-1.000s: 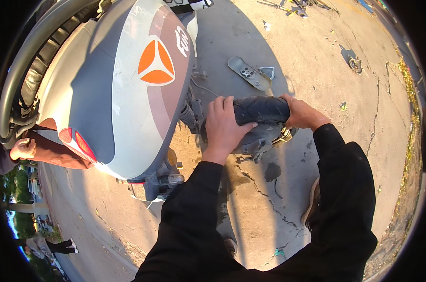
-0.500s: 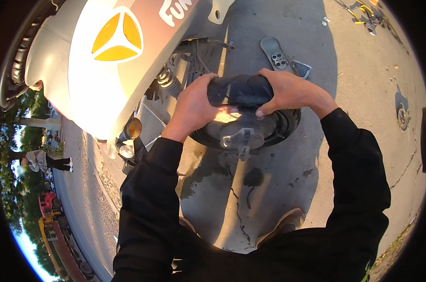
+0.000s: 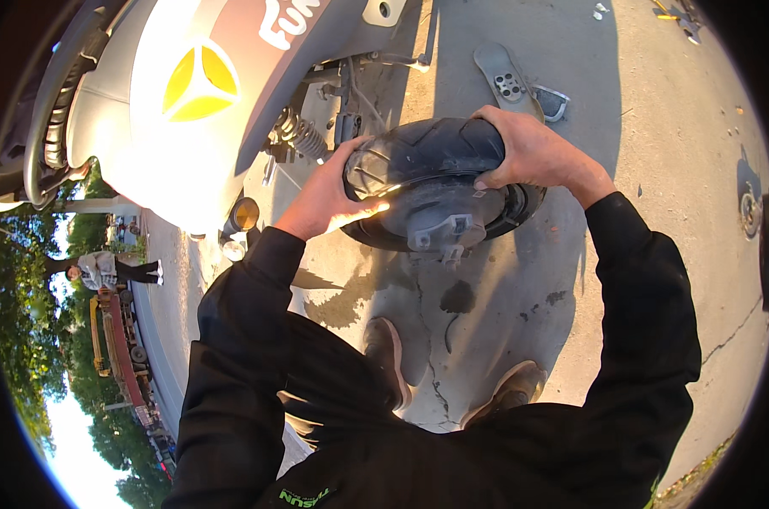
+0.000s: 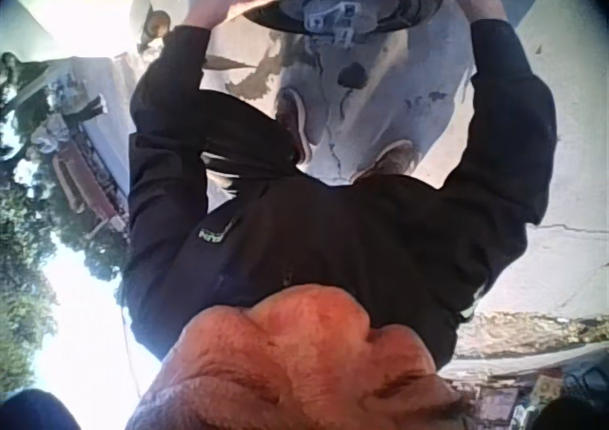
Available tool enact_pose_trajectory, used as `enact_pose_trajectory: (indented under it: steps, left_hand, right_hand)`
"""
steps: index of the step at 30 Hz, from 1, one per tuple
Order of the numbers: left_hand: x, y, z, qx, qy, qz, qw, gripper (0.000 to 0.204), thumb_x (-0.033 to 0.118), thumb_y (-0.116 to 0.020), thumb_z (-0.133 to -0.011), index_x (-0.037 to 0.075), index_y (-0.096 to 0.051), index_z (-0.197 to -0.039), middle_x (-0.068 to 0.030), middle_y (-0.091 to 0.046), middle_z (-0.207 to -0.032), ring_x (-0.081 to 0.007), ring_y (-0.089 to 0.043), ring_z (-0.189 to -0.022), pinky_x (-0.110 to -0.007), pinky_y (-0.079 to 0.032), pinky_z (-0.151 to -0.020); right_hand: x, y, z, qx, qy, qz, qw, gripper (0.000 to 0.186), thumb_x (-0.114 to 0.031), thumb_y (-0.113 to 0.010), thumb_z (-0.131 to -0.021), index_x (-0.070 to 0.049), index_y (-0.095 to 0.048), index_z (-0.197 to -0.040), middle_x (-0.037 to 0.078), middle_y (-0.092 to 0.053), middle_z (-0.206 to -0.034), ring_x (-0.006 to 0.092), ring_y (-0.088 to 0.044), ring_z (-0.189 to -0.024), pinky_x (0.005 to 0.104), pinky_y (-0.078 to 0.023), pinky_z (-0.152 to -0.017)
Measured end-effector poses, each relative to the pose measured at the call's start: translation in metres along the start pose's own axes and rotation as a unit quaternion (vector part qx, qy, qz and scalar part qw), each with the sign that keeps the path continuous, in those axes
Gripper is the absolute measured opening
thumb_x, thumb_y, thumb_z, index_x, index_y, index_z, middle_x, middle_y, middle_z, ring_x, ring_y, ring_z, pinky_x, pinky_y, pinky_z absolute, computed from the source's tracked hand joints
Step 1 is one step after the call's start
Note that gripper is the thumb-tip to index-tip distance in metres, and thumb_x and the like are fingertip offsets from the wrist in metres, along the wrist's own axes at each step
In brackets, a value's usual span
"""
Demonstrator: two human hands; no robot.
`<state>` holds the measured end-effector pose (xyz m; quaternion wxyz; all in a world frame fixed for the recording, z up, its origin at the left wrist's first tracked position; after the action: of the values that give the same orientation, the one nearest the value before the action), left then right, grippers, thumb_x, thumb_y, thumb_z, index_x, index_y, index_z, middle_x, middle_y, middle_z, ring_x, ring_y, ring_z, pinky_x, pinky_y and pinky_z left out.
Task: The person removes the rear wheel from a scooter using a T-handle wrench, then works on the tire and inner tube on the ground. They use pliers to manipulate the tire bead and valve stem while another person stands nearby.
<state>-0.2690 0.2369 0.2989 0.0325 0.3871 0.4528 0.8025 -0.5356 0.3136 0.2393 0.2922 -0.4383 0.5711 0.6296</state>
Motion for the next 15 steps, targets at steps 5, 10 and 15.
enact_pose_trajectory:
  steps: [5, 10, 15]
  left_hand:
    - [0.015, 0.005, -0.013, 0.004, -0.081, -0.002, 0.997, 0.090, 0.018, -0.092, -0.066, 0.004, -0.051, -0.145, -0.0177, -0.070, -0.126, -0.0263, -0.067, -0.118, -0.036, -0.048, -0.104]
    - [0.039, 0.018, 0.006, 0.022, -0.146, -0.137, 0.980, 0.088, 0.022, -0.089, -0.063, 0.004, -0.054, -0.142, -0.0217, -0.071, -0.118, -0.0362, -0.069, -0.110, -0.040, -0.052, -0.099]
    - [0.059, 0.023, 0.007, 0.084, -0.129, -0.238, 0.959, 0.082, 0.035, -0.086, -0.064, 0.007, -0.059, -0.137, -0.0184, -0.073, -0.109, -0.0379, -0.070, -0.100, -0.044, -0.054, -0.089]
  right_hand:
    - [0.002, 0.006, 0.008, 0.023, -0.059, 0.019, 0.998, 0.075, -0.019, -0.092, -0.062, -0.002, -0.057, -0.127, 0.016, -0.069, -0.115, 0.0298, -0.066, -0.108, 0.0376, -0.050, -0.098]
    - [-0.016, 0.003, 0.012, 0.027, -0.062, 0.071, 0.995, 0.076, -0.015, -0.092, -0.059, -0.003, -0.059, -0.126, 0.015, -0.069, -0.113, 0.0298, -0.067, -0.107, 0.0373, -0.051, -0.098]
    - [0.008, -0.005, 0.000, 0.068, -0.060, -0.001, 0.996, 0.080, -0.011, -0.091, -0.063, -0.004, -0.056, -0.135, 0.014, -0.067, -0.123, 0.0304, -0.065, -0.115, 0.0376, -0.049, -0.101]
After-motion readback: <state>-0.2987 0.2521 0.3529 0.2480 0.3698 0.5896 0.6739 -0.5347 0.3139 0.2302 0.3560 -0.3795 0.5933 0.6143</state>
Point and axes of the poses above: each hand's wrist, its own z-axis away from the middle knuckle, its own y-axis out of the back of the hand, x = y × z, the point moved 5 cm from there along -z, towards the middle knuckle
